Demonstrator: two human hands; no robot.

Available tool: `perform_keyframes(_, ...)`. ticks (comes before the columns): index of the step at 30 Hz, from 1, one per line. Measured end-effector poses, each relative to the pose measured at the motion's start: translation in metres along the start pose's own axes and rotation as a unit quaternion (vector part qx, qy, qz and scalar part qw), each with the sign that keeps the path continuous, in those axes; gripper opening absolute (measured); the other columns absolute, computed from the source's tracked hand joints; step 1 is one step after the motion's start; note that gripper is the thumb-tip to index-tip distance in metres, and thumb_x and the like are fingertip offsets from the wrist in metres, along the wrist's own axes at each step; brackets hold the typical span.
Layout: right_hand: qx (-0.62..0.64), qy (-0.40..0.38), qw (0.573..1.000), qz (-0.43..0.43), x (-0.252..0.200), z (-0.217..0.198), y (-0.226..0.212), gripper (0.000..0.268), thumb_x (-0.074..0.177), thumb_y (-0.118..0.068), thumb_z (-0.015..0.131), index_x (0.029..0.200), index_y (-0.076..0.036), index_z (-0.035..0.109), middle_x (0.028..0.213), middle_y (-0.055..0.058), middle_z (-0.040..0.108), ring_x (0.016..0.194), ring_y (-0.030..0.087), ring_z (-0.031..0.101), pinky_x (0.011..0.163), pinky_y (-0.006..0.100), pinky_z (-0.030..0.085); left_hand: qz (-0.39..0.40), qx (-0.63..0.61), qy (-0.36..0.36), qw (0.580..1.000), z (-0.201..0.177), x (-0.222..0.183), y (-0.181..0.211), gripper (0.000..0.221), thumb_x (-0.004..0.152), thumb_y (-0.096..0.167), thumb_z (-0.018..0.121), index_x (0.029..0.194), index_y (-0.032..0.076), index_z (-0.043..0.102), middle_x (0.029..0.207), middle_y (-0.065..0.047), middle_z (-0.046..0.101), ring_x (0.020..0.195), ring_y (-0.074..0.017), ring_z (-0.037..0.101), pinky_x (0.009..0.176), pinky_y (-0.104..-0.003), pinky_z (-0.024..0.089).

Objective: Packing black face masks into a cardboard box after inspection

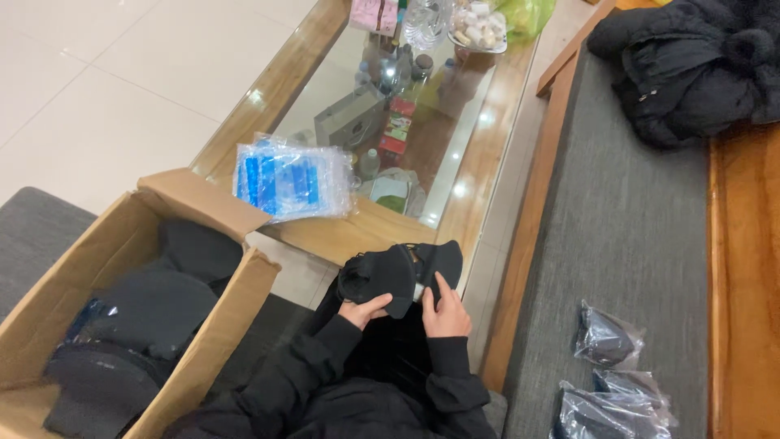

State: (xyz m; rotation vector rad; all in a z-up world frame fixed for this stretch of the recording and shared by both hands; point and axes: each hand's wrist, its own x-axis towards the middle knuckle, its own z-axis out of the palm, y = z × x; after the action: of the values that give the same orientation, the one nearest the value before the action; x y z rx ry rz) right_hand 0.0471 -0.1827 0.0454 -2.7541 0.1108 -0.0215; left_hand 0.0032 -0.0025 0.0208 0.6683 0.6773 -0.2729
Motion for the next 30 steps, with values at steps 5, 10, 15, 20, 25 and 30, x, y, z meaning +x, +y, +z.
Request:
perform_keyframes(5, 0.095, -0.031, 0.995, -0.011, 0.004, -0.018, -0.004, 0.044, 0.103, -0.047, 0.05, 0.14, -0.028, 0.064, 0.072, 0.003, 0.06, 0.067, 0.028, 0.068, 0.065, 0.039, 0.055, 0.034, -0.029, 0.012, 0.999, -0.024, 0.031, -0.029, 0.07, 0.075, -0.001, 0.092, 0.138, 0.004, 0.062, 0.122, -0.021, 0.072, 0.092, -0.0424, 0.075, 0.073, -0.054, 0.066)
perform_keyframes(10, 0.173, 0.036, 0.981, -0.074, -0.006, -0.023, -0.02, 0.038, 0.105, -0.04, 0.054, 0.132, -0.02, 0.069, 0.082, 0.001, 0.065, 0.069, 0.019, 0.067, 0.062, 0.031, 0.055, 0.051, -0.003, -0.012, 0.999, -0.025, 0.031, -0.028, 0.079, 0.073, 0.0, 0.094, 0.143, 0.002, 0.058, 0.132, -0.021, 0.068, 0.099, -0.0433, 0.072, 0.074, -0.053, 0.066)
perform_keyframes(15, 0.251, 0.034, 0.957, -0.144, -0.006, -0.03, -0.044, 0.048, 0.1, -0.029, 0.065, 0.144, -0.011, 0.058, 0.11, 0.01, 0.062, 0.093, 0.026, 0.069, 0.067, 0.034, 0.061, 0.08, 0.022, -0.04, 0.996, -0.016, 0.018, -0.017, 0.065, 0.071, -0.004, 0.094, 0.13, -0.004, 0.067, 0.119, -0.024, 0.074, 0.096, -0.0424, 0.073, 0.074, -0.053, 0.066)
perform_keyframes(20, 0.259, 0.012, 0.951, -0.171, -0.001, -0.038, -0.057, 0.058, 0.099, -0.028, 0.067, 0.152, -0.01, 0.049, 0.121, 0.016, 0.058, 0.107, 0.035, 0.066, 0.077, 0.041, 0.061, 0.092, 0.039, -0.056, 0.993, -0.029, 0.03, -0.025, 0.055, 0.072, -0.005, 0.094, 0.122, -0.006, 0.071, 0.11, -0.023, 0.077, 0.092, -0.0387, 0.075, 0.071, -0.05, 0.066)
perform_keyframes(25, 0.245, 0.0, 0.952, -0.185, 0.0, -0.028, -0.054, 0.047, 0.101, -0.025, 0.063, 0.146, -0.014, 0.057, 0.119, 0.015, 0.059, 0.103, 0.035, 0.066, 0.078, 0.042, 0.059, 0.108, 0.054, -0.085, 0.989, -0.023, 0.021, -0.016, 0.049, 0.075, -0.005, 0.091, 0.12, -0.006, 0.072, 0.109, -0.025, 0.077, 0.093, -0.0386, 0.074, 0.07, -0.052, 0.065)
perform_keyframes(30, 0.195, 0.068, 0.949, -0.238, 0.001, -0.025, -0.052, 0.046, 0.101, -0.024, 0.063, 0.146, -0.014, 0.058, 0.128, 0.018, 0.054, 0.114, 0.038, 0.061, 0.089, 0.047, 0.056, 0.091, 0.067, -0.069, 0.991, -0.021, 0.016, -0.01, 0.035, 0.077, -0.004, 0.091, 0.107, -0.008, 0.075, 0.1, -0.023, 0.079, 0.088, -0.0337, 0.075, 0.071, -0.05, 0.065)
